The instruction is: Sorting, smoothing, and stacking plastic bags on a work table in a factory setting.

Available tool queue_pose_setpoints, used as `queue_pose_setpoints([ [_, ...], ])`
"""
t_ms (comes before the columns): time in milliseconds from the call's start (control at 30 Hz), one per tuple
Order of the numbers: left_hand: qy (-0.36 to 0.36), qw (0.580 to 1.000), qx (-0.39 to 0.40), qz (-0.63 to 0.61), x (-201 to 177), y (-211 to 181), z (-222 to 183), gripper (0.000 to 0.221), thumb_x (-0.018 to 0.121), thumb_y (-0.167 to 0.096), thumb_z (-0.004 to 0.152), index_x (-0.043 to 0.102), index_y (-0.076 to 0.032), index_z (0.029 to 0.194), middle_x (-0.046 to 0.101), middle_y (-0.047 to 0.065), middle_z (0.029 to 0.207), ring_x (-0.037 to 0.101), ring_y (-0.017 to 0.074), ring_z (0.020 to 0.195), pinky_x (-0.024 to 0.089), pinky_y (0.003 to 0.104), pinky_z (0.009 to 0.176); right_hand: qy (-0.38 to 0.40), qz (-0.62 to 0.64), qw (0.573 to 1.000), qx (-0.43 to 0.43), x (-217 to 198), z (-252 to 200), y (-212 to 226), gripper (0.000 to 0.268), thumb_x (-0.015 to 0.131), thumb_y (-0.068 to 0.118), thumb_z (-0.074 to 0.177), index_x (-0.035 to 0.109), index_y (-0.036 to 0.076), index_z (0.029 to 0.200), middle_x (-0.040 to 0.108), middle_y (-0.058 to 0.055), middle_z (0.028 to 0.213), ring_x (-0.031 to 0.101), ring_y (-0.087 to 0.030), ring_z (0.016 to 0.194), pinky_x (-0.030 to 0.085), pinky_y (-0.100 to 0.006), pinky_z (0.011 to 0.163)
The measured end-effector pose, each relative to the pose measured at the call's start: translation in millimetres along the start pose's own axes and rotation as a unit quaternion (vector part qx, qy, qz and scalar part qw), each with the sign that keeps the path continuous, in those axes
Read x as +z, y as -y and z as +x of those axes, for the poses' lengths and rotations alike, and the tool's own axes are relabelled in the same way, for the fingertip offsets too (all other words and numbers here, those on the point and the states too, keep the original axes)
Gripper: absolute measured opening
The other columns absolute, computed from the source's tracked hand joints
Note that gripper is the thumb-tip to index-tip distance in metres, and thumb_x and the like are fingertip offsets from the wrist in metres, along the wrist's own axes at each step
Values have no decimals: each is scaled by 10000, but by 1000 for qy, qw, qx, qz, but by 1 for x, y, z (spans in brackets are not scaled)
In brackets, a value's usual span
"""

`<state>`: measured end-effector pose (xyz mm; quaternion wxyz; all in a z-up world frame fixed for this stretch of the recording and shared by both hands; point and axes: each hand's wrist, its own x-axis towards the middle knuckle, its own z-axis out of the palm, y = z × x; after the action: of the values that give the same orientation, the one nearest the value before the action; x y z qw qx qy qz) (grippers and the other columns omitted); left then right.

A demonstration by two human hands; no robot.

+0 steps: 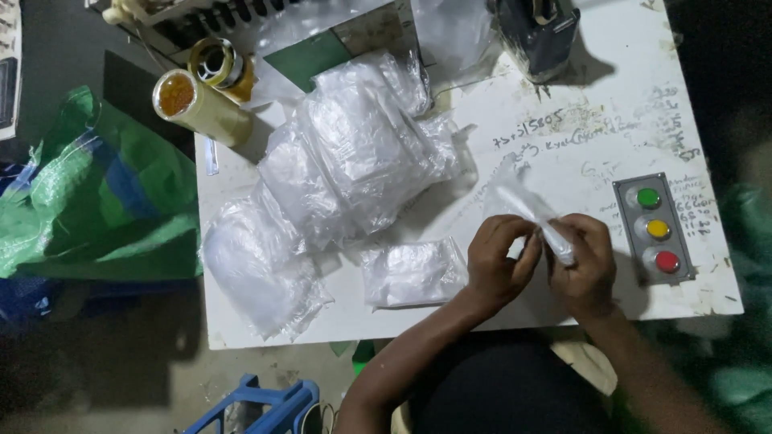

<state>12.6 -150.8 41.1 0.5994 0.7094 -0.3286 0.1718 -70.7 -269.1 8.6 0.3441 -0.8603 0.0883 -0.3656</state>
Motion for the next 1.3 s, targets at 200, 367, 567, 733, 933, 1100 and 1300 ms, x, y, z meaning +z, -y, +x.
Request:
queue_pose_setpoints([
  [200, 96, 989, 89, 62, -1, 3, -34, 193, 734, -15, 877, 711, -92, 1052, 654, 69, 882, 637, 266, 733, 512, 365, 632, 138, 109, 971, 165, -10, 23, 7, 103, 800, 105, 933, 775, 37, 859, 704, -66, 809, 717, -248, 727, 551, -342, 629],
  [367, 97, 992, 53, 54, -5, -10, -52, 76, 703, -47, 939, 707, -68, 1012, 637, 86, 864, 611, 302, 711, 485, 379, 588, 105, 485, 708, 503, 10, 11, -19, 193, 730, 247, 963, 712, 74, 881, 690, -84, 734, 659, -200, 570, 486, -336, 486],
  [567, 137, 991, 5, -11, -24, -13, -43, 74, 691, -65, 938, 700, -38, 1007, 640, 144, 872, 635, 376, 773, 511, 434, 648, 106, 565, 602, 555, 41, -43, -55, 490, 537, 507, 1083, 738, 60, 1076, 749, -171, 954, 686, -251, 798, 427, -324, 717],
  [733, 239, 968, 1, -80, -71, -19, 0, 208, 625, -165, 1030, 696, -41, 1182, 695, 217, 1077, 687, 451, 1024, 552, 508, 824, 137, 562, 597, 555, 43, -39, -34, 338, 527, 291, 1038, 698, 17, 1137, 723, -173, 1021, 643, -239, 888, 387, -316, 779],
  [933, 366, 900, -214, -98, -76, 39, 5, 613, 228, -522, 1147, 329, -168, 1637, 354, 194, 1660, 231, 421, 1579, 76, 548, 1307, 181, 556, 524, 619, 23, 31, 10, 358, 486, 315, 1081, 673, 26, 1180, 725, -136, 1149, 698, -290, 1050, 501, -487, 990],
  [1100, 410, 852, -64, 320, -28, 50, -23, 701, 197, -480, 1069, 144, -101, 1655, 52, 138, 1756, -25, 280, 1645, -73, 474, 1339, 98, 125, 934, 321, 6, 69, 3, 295, 475, 223, 1101, 632, 102, 1319, 642, -53, 1305, 572, -210, 1196, 439, -367, 1026],
  [1300, 384, 896, -9, 224, -15, 82, -16, 920, 658, -344, 767, 372, 51, 1548, 440, 278, 1590, 273, 410, 1586, 96, 513, 1368, 237, 185, 932, 203, 67, 94, 61, 730, 303, 518, 1047, 254, 53, 1607, 282, -206, 1680, 272, -354, 1555, 241, -487, 1238],
])
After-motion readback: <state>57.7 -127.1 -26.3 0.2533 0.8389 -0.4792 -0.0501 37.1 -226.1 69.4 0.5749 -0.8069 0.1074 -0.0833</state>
